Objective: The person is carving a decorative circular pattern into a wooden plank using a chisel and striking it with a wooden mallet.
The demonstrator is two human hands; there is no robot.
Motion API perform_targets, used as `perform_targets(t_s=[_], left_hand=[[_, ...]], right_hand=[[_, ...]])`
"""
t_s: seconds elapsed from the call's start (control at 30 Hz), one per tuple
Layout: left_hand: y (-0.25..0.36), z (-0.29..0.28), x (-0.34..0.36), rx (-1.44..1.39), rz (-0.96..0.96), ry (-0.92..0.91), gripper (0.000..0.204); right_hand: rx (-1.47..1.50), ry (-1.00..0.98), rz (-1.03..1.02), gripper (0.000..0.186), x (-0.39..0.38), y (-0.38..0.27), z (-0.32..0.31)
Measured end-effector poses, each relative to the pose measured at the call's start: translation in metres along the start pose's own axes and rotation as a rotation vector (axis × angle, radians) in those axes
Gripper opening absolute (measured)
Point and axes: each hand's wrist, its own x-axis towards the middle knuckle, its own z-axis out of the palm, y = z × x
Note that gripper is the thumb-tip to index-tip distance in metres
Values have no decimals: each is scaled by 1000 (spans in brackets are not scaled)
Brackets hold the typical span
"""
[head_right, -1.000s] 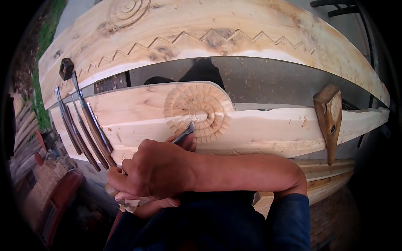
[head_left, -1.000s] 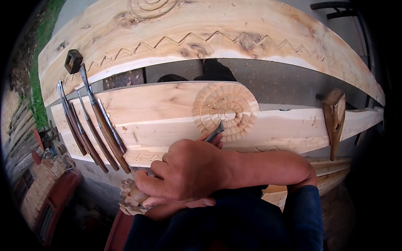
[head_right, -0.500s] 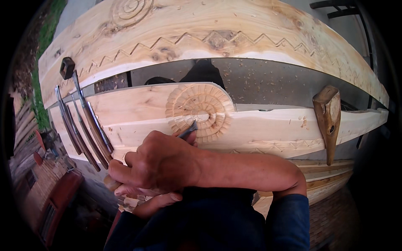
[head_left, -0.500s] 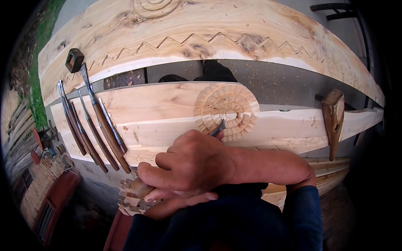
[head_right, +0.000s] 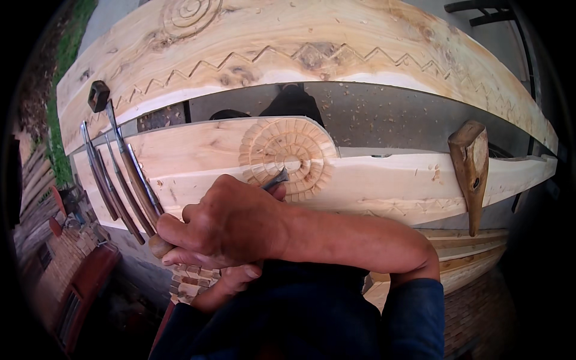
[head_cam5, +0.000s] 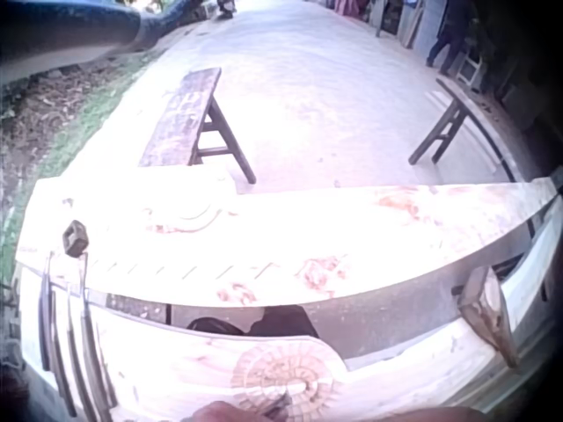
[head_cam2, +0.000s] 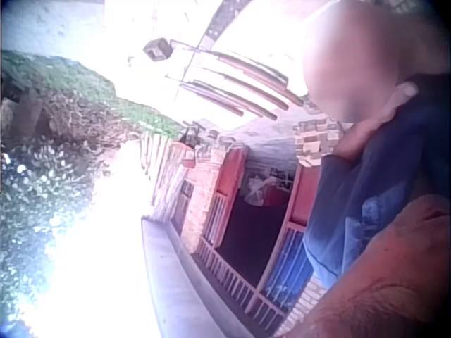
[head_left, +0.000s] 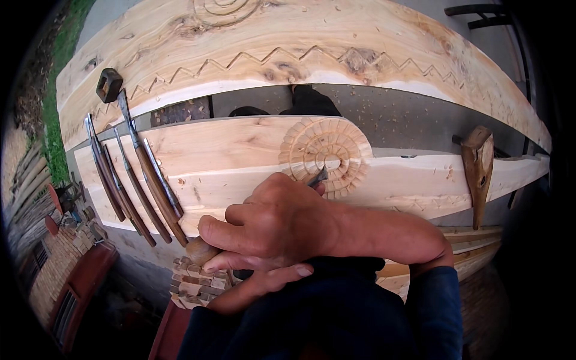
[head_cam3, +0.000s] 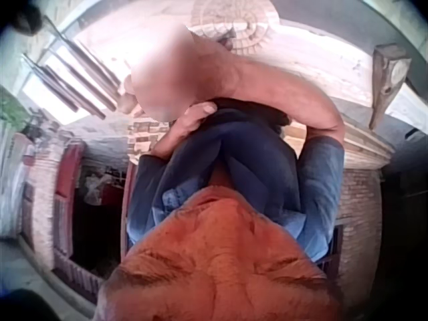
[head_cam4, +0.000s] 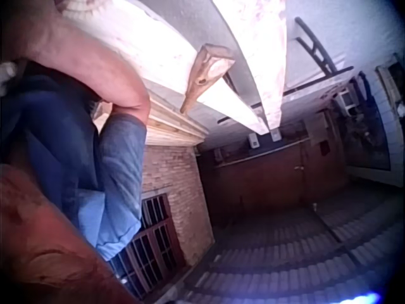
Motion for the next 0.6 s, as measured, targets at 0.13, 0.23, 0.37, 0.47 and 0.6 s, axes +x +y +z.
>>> perform_targets(t_s=[0.13, 0.23, 0.37, 0.47, 0.6], left_hand=[[-1, 0, -1, 10, -27, -6, 111], [4, -2, 7, 21, -31, 0, 111], [6, 3, 9, 22, -43, 3, 112], [2, 2, 5, 16, -53, 3, 112], [-1, 2, 2, 17, -56, 8, 113]], right_hand=[[-89, -3, -18, 46, -2, -3, 8], [-154, 17, -36, 46, -5, -18, 9], [-111, 54, -2, 46, -8, -15, 6], [-94, 44, -42, 46, -9, -13, 9], [-72, 38, -80, 47, -7, -9, 10]])
